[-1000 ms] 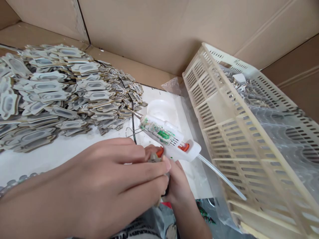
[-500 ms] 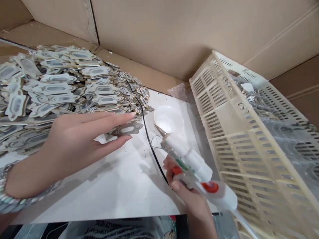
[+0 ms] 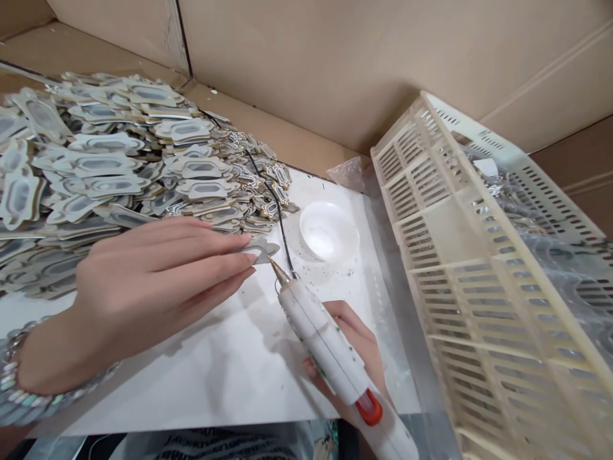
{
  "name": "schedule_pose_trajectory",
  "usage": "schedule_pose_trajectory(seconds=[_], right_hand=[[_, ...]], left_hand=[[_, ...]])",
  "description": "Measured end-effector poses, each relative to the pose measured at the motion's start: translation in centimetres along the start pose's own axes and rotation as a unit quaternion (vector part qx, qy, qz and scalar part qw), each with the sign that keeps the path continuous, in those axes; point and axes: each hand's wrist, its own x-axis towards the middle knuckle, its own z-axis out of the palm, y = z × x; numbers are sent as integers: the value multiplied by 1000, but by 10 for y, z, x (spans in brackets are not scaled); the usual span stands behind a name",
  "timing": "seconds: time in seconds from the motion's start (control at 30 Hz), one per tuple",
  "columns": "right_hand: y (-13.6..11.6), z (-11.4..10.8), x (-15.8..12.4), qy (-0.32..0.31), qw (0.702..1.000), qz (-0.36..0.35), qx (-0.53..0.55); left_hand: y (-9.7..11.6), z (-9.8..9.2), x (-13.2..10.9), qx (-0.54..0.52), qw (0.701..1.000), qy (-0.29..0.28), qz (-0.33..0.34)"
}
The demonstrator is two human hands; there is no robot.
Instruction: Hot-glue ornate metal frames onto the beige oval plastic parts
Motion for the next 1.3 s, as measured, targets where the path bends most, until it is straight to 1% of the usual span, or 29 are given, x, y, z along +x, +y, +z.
schedule_pose_trajectory(seconds=[0.2,0.37,0.5,0.7,0.77,0.87,0.9,1.07,1.3], right_hand=[[-3,1,1,-2,1000,7,0],[-1,0,3,-13,1000,-21,4],[-1,-1,4,-18,999,-30,5],[-3,-1,3,-15,1000,-20,-8],[-4,-1,3,-16,1000,-14,-12],[-4,0,3,-14,1000,-5,-17],[-4,0,3,-14,1000,-6,-18],[-3,2,1,-6,1000,-9,-23],[-2,3,1,4,999,-19,-26]], left_hand=[[3,-3,0,6,1000,2,29],[9,-3,1,7,1000,5,6],[9,-1,-2,15,1000,5,-2],[6,1,-5,28,999,1,25],[3,4,-9,16,999,26,34],[-1,10,-17,-11,995,83,54],[-2,12,-19,-13,994,91,58],[-1,12,-22,6,997,59,44],[-4,16,-22,4,994,89,69]])
